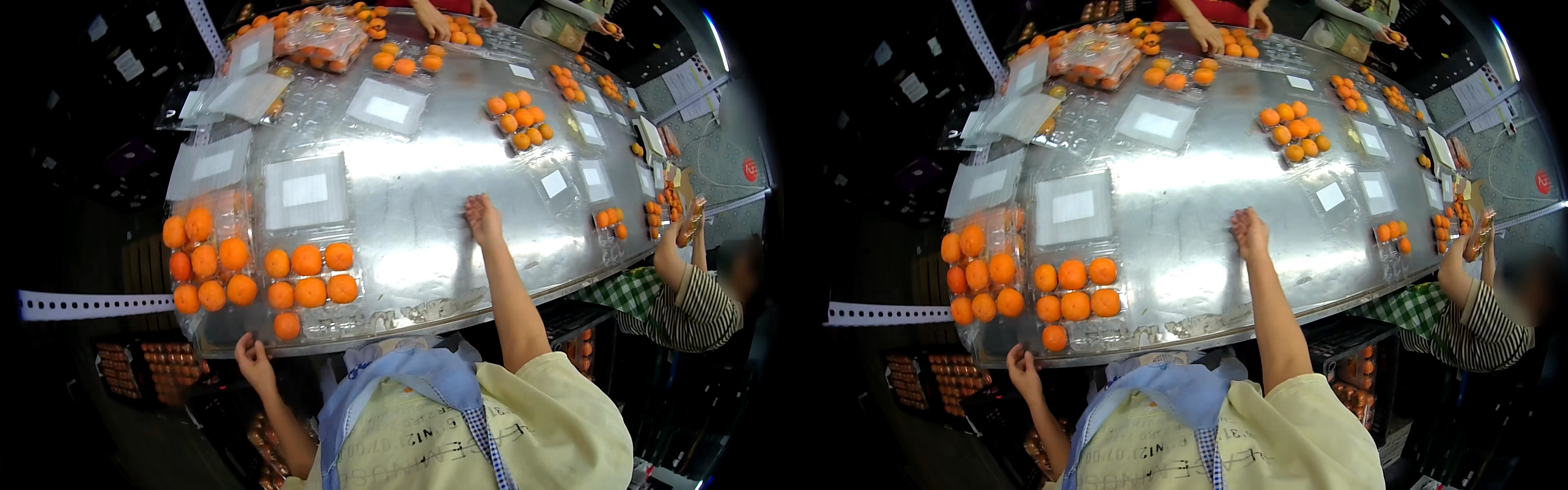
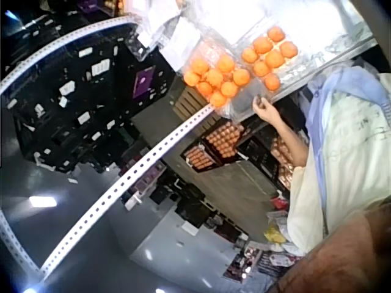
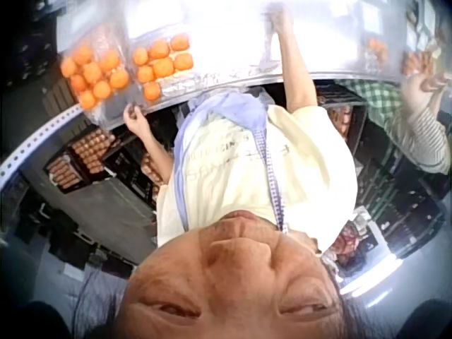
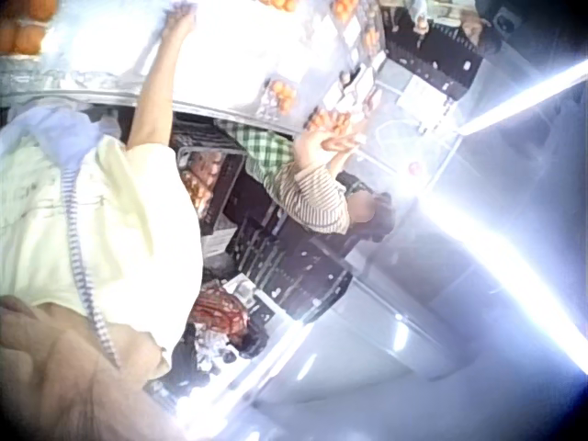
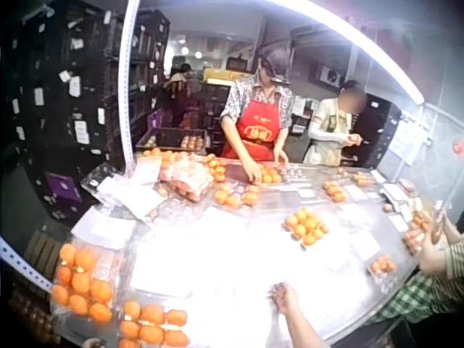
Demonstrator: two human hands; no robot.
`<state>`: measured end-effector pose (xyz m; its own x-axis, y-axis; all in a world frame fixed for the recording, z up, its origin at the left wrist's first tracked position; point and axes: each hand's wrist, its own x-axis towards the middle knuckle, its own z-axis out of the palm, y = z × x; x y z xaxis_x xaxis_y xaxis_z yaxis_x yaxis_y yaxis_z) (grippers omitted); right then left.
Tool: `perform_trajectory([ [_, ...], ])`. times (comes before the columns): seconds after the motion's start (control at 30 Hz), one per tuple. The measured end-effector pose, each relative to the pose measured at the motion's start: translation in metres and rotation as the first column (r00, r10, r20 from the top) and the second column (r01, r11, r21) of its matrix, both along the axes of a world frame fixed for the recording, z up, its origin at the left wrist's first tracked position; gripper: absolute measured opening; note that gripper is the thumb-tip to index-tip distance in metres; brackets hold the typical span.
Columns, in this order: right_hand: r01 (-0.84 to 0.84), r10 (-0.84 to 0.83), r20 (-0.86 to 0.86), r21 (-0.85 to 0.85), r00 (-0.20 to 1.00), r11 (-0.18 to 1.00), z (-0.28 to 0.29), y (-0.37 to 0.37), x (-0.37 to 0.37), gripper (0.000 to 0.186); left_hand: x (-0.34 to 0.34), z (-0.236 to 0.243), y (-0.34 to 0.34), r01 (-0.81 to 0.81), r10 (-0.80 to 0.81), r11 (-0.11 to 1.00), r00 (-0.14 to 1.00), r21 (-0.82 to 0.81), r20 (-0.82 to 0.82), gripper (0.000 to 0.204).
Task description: The person picks oranges, removes stems, and places them into clear plastic trays on a metal table. They then cover the filled trays with plastic lids and place the packaged units into a black crate.
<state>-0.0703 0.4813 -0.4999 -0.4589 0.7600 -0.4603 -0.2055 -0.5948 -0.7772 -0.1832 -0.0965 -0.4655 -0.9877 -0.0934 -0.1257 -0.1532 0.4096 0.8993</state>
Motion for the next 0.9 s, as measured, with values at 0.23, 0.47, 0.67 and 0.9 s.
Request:
perform_trajectory([
  [0.23, 0.33, -0.361, -0.162, -0.19, 0.918, 0.924, -0.025, 0.134, 0.039, 0.038, 0.04, 0.031, 0.023, -0.34, 0.362, 0.927, 0.921, 0.155, -0.142, 0.022],
  [0.47, 0.438, -0.538, -0.181, -0.4, 0.823, 0.805, -0.029, 0.19, 0.036, 0.046, 0.069, 0.058, 0.078, -0.296, 0.34, 0.93, 0.919, 0.22, -0.202, 0.015],
  [0.67, 0.424, -0.543, -0.172, -0.452, 0.822, 0.785, -0.018, 0.181, 0.034, 0.04, 0.08, 0.066, 0.117, -0.201, 0.257, 0.941, 0.948, 0.272, -0.19, 0.013],
  [0.9, 0.46, -0.524, -0.116, -0.347, 0.844, 0.817, -0.021, 0.091, 0.059, 0.021, 0.082, 0.058, 0.159, -0.063, 0.129, 0.953, 0.969, 0.296, -0.212, 0.013],
])
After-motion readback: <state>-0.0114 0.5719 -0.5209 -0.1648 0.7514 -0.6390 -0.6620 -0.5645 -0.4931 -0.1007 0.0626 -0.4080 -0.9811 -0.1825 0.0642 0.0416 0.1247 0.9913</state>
